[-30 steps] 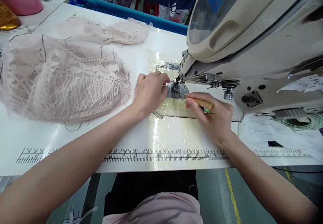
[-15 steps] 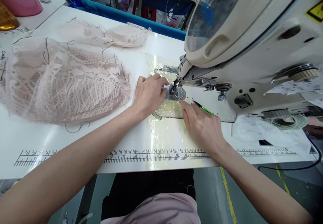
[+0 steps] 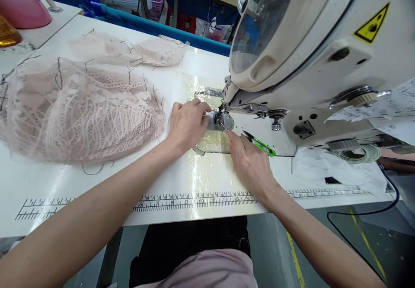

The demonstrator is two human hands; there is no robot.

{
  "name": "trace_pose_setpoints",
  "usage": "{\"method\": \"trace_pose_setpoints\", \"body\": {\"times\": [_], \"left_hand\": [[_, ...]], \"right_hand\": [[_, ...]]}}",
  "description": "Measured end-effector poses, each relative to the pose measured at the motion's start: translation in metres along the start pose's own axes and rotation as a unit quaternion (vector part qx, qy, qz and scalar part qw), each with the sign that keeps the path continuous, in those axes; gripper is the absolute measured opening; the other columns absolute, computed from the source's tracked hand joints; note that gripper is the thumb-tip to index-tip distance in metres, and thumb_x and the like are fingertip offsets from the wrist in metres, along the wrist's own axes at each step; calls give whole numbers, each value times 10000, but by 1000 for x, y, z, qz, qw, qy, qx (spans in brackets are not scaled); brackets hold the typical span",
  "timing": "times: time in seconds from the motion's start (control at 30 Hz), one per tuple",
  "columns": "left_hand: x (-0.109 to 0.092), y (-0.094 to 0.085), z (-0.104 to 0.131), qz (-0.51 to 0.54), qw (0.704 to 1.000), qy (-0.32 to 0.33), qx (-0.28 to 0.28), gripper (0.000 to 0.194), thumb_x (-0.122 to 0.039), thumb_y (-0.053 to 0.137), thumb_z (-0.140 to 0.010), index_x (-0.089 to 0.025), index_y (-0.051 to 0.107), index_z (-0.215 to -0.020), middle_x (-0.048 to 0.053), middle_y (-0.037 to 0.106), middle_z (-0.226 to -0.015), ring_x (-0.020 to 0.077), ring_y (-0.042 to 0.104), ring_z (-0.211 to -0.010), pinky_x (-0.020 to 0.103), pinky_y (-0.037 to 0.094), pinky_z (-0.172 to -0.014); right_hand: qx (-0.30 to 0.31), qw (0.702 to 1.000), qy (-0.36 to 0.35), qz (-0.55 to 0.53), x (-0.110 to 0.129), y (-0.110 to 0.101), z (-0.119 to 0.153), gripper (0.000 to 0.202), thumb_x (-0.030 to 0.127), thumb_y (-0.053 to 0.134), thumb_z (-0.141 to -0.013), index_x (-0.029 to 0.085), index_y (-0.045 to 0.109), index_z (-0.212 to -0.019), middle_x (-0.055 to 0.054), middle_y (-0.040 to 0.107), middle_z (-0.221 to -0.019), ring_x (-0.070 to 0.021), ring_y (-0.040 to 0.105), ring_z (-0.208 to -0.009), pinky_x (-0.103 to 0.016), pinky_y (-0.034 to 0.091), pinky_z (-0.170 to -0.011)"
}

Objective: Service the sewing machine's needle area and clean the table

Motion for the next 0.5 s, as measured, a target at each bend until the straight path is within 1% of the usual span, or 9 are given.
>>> {"method": "trace_pose_setpoints", "body": {"times": [0.13,0.3,0.4,0.5], "left_hand": [[0,0,0,-1,1000,-3,3,234,-146,491,-918,-229,684,-1022,40,717,-1069,224,655,-945,410,367,-904],[0,0,0,0,1000,-1,7,240,-140,483,-925,-217,687,-1027,39,714,-1076,212,652,-911,414,364,-917],[-1,-1,0,0,1000,-5,7,233,-140,490,-925,-210,690,-1020,38,714,-1062,210,652,-909,413,369,-917],[-1,-1,0,0,1000,0,5,223,-152,497,-928,-212,691,-1019,42,716,-1070,210,655,-915,412,375,-924]], "right_hand": [[-6,1000,0,-16,-1,0,0,432,2,398,-922,98,564,-1309,-59,664,-838,-94,541,-589,-221,283,-438],[-47,997,-41,-38,-1,-3,2,354,45,435,-964,100,581,-1281,-44,669,-820,-95,583,-625,-227,328,-467],[-64,996,-39,-48,-3,-6,3,320,55,465,-962,102,607,-1245,-31,671,-786,-91,584,-599,-231,324,-457],[-68,994,-31,-75,-6,-8,5,297,91,462,-986,93,610,-1244,-47,700,-814,-90,595,-598,-226,335,-458]]}}
Point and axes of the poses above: each hand's wrist, its own z-axis away from the middle knuckle, its own y-axis out of the palm, x = y × z, the point moved 4 cm from there along -z, towards the middle knuckle
